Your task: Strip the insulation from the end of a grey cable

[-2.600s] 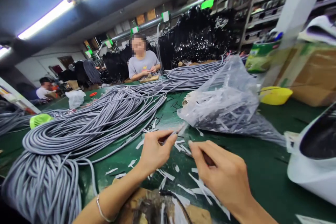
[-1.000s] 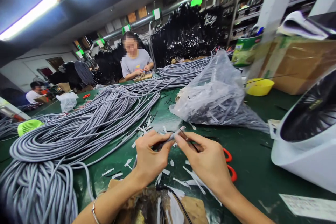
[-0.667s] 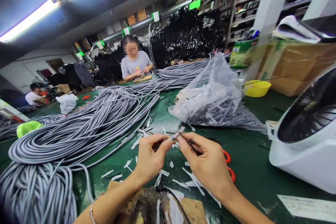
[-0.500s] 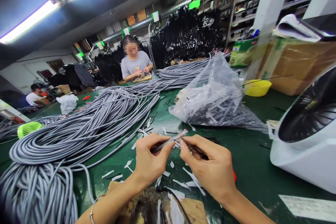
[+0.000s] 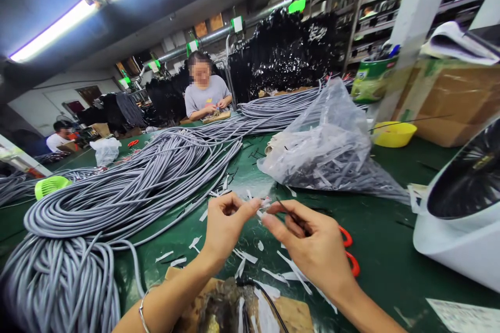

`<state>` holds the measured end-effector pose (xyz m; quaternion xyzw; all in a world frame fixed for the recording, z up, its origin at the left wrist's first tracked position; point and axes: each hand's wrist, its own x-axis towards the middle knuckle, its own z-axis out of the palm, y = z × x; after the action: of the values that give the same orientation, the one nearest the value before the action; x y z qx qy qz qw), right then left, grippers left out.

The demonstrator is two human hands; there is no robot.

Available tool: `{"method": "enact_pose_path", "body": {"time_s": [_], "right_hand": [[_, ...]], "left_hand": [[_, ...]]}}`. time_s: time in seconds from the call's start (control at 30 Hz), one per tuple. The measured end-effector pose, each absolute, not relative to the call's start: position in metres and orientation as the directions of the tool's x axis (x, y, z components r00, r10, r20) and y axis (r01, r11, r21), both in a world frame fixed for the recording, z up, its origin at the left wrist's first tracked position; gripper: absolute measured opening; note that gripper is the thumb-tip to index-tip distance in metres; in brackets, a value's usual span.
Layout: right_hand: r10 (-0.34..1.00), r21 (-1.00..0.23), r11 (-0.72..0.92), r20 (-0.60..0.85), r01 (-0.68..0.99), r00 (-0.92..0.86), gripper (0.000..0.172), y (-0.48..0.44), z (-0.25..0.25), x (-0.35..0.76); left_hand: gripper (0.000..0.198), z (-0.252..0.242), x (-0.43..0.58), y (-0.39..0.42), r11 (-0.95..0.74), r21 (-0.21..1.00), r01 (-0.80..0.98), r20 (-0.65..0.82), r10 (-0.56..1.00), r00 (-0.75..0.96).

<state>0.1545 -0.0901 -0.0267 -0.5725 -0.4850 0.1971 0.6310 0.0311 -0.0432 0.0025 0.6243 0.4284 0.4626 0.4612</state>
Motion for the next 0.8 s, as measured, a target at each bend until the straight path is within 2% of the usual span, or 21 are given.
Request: {"method": "enact_pose_path", "body": {"time_s": [0.1,0.17,0.27,0.4,0.67,0.73,0.8], "right_hand": [[0.854,-0.935,0.27,0.342,0.228,0.391,0.033,-0.088,-0.033,0.151],[0.848,-0.945,0.264,0.323,0.194,0.42,0.033,-0.087,-0.033,0.149],[0.814,-0.958,0.243,0.287,0.154,0.505,0.03,-0.089,-0.027,0.148],[0.824,-0.964,0.255,0.254,0.07,0.507,0.03,-0.09,-0.022,0.149],[0.946,-0.949,0.18,0.095,-0.26,0.311,0.039,-0.084,-0.027,0.153],[0.95,-0.942,0.189,0.105,-0.276,0.294,0.044,-0.083,-0.03,0.156],[0.946,-0.946,0.207,0.129,-0.248,0.298,0.041,-0.083,-0.031,0.158]], "left_hand": [[0.043,-0.003,0.034,-0.044,-0.226,0.964,0.143,0.193,0.957,0.215],[0.044,-0.007,0.035,-0.045,-0.269,0.952,0.149,0.229,0.943,0.24],[0.041,-0.012,0.034,-0.047,-0.299,0.95,0.091,0.254,0.909,0.329],[0.033,-0.017,0.032,-0.045,-0.244,0.969,0.022,0.212,0.879,0.427],[0.048,-0.018,0.032,-0.044,-0.271,0.961,0.045,0.215,0.842,0.495],[0.051,-0.017,0.032,-0.046,-0.28,0.959,0.032,0.225,0.829,0.513],[0.055,-0.016,0.033,-0.046,-0.235,0.972,-0.012,0.205,0.823,0.529]]}}
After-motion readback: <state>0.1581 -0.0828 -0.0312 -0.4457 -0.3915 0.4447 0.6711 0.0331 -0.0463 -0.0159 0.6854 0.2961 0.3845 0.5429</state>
